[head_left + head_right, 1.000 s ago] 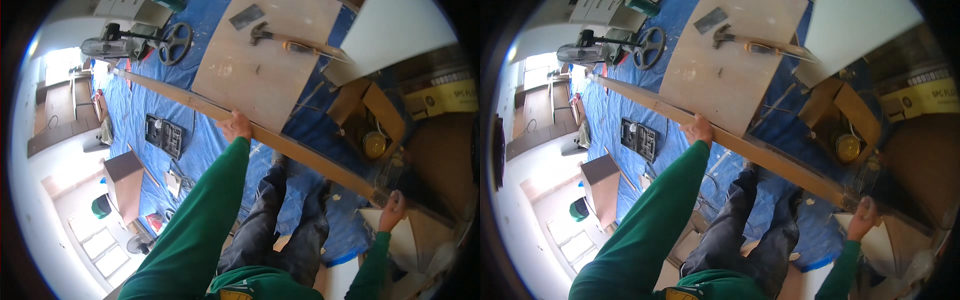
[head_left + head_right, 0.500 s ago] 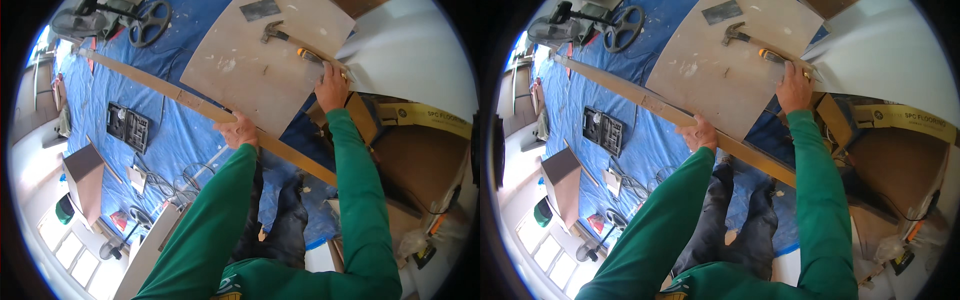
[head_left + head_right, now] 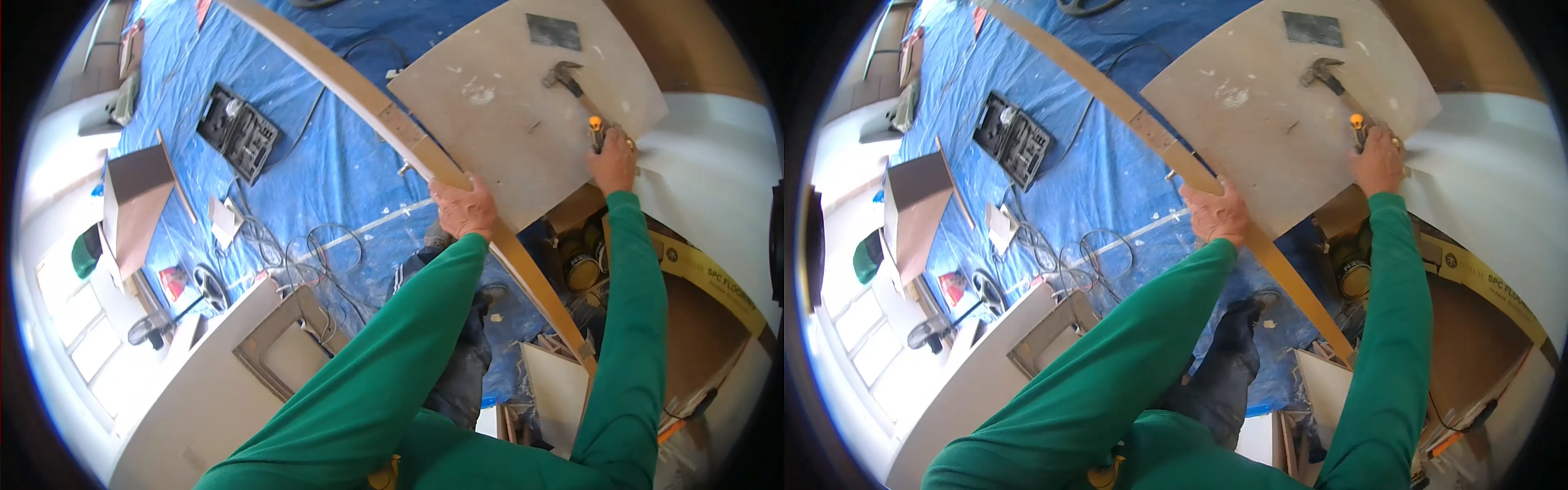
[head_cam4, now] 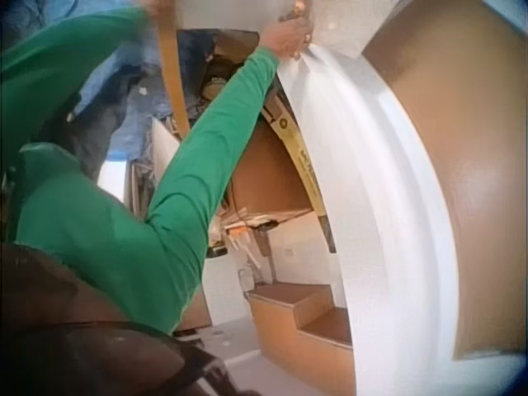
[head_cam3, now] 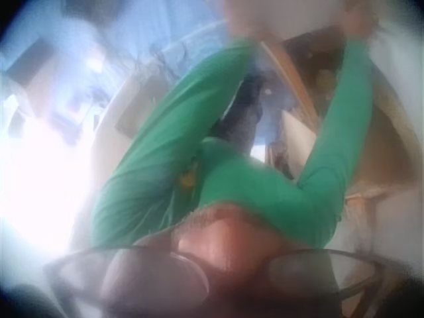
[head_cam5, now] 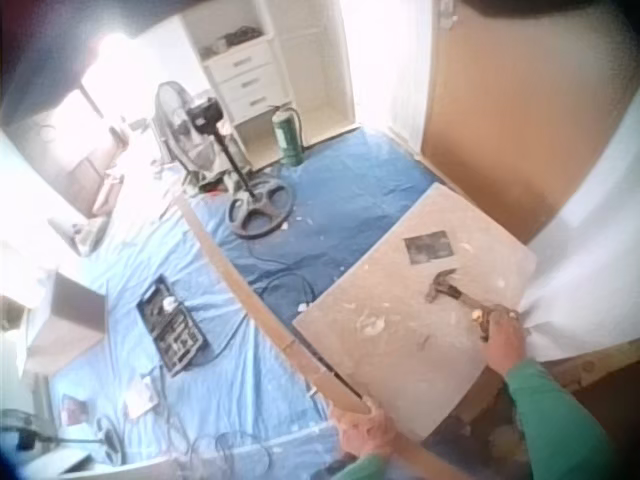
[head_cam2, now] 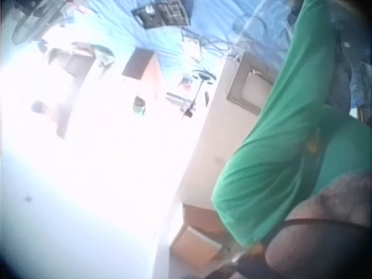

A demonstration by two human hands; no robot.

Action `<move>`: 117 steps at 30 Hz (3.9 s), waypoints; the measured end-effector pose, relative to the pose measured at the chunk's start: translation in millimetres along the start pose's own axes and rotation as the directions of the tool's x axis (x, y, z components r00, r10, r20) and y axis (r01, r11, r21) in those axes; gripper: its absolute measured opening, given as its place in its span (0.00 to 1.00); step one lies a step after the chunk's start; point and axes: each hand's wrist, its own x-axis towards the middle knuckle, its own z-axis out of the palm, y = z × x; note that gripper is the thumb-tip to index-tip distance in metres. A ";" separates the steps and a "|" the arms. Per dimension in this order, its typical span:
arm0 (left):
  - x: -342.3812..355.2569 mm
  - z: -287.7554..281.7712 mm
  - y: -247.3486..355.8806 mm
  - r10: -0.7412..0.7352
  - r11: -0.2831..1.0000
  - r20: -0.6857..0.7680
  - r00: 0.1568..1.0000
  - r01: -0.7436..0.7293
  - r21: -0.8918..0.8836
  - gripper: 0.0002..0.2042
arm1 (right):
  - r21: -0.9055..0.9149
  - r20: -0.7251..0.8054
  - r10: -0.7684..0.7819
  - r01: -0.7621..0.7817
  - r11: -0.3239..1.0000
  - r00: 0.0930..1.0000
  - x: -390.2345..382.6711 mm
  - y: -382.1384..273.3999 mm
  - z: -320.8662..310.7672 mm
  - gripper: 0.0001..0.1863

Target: The person installs a metal hinge onto the edge of a wooden door using a screwdriver and a hammer.

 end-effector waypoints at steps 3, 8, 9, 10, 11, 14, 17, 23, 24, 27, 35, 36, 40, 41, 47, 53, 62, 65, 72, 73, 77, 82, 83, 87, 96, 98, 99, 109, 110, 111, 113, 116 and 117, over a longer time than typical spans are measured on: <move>2.9 -5.1 0.2 0.005 1.000 0.021 1.000 -0.005 -0.011 0.39 | 0.007 0.186 0.079 -0.081 0.997 0.979 23.2 -2.0 1.1 0.27; 5.2 -5.9 -1.2 -0.001 1.000 0.016 1.000 0.002 -0.025 0.40 | 0.001 0.131 0.026 -0.027 1.000 0.991 26.0 -1.5 12.5 0.29; 3.9 -6.9 0.7 -0.005 1.000 0.033 0.999 0.006 -0.027 0.40 | 0.034 0.083 0.048 -0.051 0.998 0.995 21.8 -0.3 12.8 0.31; 5.5 -7.8 -1.5 -0.013 1.000 0.026 1.000 0.014 -0.026 0.40 | 0.040 0.087 0.038 -0.041 0.998 0.996 18.1 -7.8 10.2 0.31; 6.5 -8.3 -2.4 -0.005 1.000 0.020 1.000 0.006 -0.030 0.40 | 0.105 0.066 0.043 -0.050 0.993 0.997 14.2 -14.8 6.7 0.31; 6.8 -11.2 -2.3 -0.009 0.999 0.012 1.000 0.010 -0.042 0.40 | 0.179 0.183 0.078 -0.111 0.977 0.980 14.1 -36.1 -17.8 0.29; 1.9 -19.0 5.7 -0.045 0.996 0.081 0.996 0.051 -0.077 0.40 | 0.359 0.438 0.156 -0.331 0.873 0.886 3.8 -31.9 -44.4 0.26; 8.8 -38.2 -6.6 -0.036 0.994 0.101 0.994 0.046 -0.096 0.43 | 0.702 0.545 0.207 -0.577 0.417 0.813 -150.4 -85.3 -139.4 0.18; 7.3 -41.4 -9.7 0.002 0.997 0.086 0.996 0.004 -0.075 0.43 | 0.720 0.513 0.226 -0.558 0.412 0.828 -186.1 -96.4 -157.0 0.17; 27.0 -65.3 -56.1 0.087 0.960 0.407 0.909 0.033 -0.278 0.43 | 0.578 0.699 0.219 -0.718 0.388 0.681 -295.9 -101.8 -186.2 0.16; -91.3 -199.1 -240.4 -0.045 0.997 0.844 0.534 0.073 0.007 0.42 | 0.287 0.861 0.067 -0.591 0.754 0.505 -448.3 -150.3 -191.1 0.27; -117.1 -206.7 -251.2 -0.011 1.000 0.864 0.503 0.018 0.002 0.43 | 0.278 0.859 0.054 -0.551 0.787 0.509 -466.0 -155.7 -177.4 0.28; -202.2 -203.9 -290.7 0.137 0.991 0.924 0.356 -0.043 -0.130 0.41 | 0.328 0.858 -0.059 -0.456 0.827 0.511 -514.8 -172.3 -142.9 0.25; -214.7 -197.3 -297.3 0.098 0.995 0.896 0.433 -0.053 -0.083 0.37 | 0.382 0.838 -0.116 -0.422 0.822 0.532 -528.4 -170.7 -136.9 0.25; -266.0 -172.3 -357.3 0.164 0.971 0.866 0.473 -0.233 -0.056 0.25 | 0.385 0.854 0.012 -0.648 0.658 0.520 -603.7 -132.7 -133.3 0.29; -298.8 -136.1 -367.1 0.032 0.975 0.873 0.487 0.176 -0.135 0.18 | 0.430 0.883 -0.095 -0.714 0.553 0.459 -676.1 -45.0 -101.8 0.21; -281.2 -214.0 -337.7 0.090 0.938 0.782 0.617 0.212 -0.275 0.17 | 0.242 0.577 -0.053 -0.108 0.964 0.815 -682.6 115.6 -78.0 0.14; -268.9 -243.1 -373.3 0.060 0.982 0.762 0.645 0.099 -0.161 0.19 | 0.106 0.669 0.043 -0.152 0.983 0.742 -666.1 157.2 -76.5 0.12; -246.8 -296.0 -473.0 -0.100 0.994 0.694 0.713 0.049 0.093 0.20 | 0.036 0.690 0.006 -0.043 0.998 0.724 -647.3 177.1 -74.1 0.11; -249.8 -305.1 -481.6 -0.151 0.988 0.681 0.717 0.084 0.130 0.20 | 0.023 0.717 0.039 -0.080 0.997 0.696 -643.6 175.8 -72.5 0.12; -241.7 -313.9 -545.0 0.259 0.855 0.709 0.655 -0.497 0.147 0.31 | 0.144 0.586 -0.049 -0.044 0.989 0.809 -651.8 177.8 -53.0 0.14; -279.7 -342.8 -521.7 -0.026 0.834 0.806 0.592 -0.432 0.344 0.39 | 0.104 0.623 -0.168 0.132 0.986 0.764 -601.0 84.5 -45.8 0.10; -283.1 -355.3 -513.0 -0.018 0.854 0.796 0.604 -0.405 0.326 0.35 | 0.146 0.623 -0.182 0.116 0.982 0.761 -579.4 40.6 -57.6 0.09; -278.7 -370.8 -512.6 0.120 0.853 0.810 0.574 -0.478 0.212 0.21 | 0.268 0.477 -0.298 0.186 0.945 0.827 -495.0 -73.3 -49.2 0.09; -308.1 -421.8 -515.8 0.101 0.962 0.939 0.328 -0.273 -0.008 0.30 | 0.172 0.517 -0.219 0.150 0.974 0.827 -357.9 -172.1 -24.5 0.14; -302.4 -415.8 -507.3 0.050 0.975 0.948 0.313 -0.221 0.022 0.31 | 0.144 0.507 -0.203 0.150 0.978 0.838 -352.9 -168.7 -20.7 0.13; -300.8 -412.8 -500.8 0.061 0.971 0.944 0.323 -0.237 0.018 0.32 | 0.118 0.513 -0.184 0.143 0.983 0.839 -350.6 -163.1 -17.8 0.13; -290.3 -412.9 -497.5 0.083 0.965 0.941 0.328 -0.264 0.006 0.32 | 0.100 0.489 -0.207 0.181 0.978 0.847 -364.4 -165.8 -9.0 0.13; -285.8 -407.9 -505.5 0.068 0.961 0.940 0.335 -0.274 0.028 0.31 | 0.110 0.481 -0.213 0.182 0.977 0.851 -365.3 -158.8 -4.2 0.13; -287.6 -406.0 -508.4 0.047 0.962 0.936 0.348 -0.268 0.052 0.30 | 0.123 0.478 -0.233 0.198 0.972 0.847 -366.3 -150.1 0.7 0.13; -284.0 -408.9 -510.2 0.142 0.957 0.926 0.350 -0.288 -0.038 0.28 | 0.094 0.492 -0.277 0.267 0.959 0.825 -366.6 -139.9 5.4 0.13; -282.8 -412.5 -482.5 0.064 0.964 0.928 0.368 -0.264 0.038 0.27 | 0.012 0.506 -0.295 0.335 0.942 0.811 -361.3 -113.8 16.5 0.13; -284.3 -407.4 -488.5 0.052 0.960 0.932 0.358 -0.276 0.053 0.27 | 0.041 0.527 -0.332 0.367 0.929 0.783 -371.8 -116.3 19.4 0.13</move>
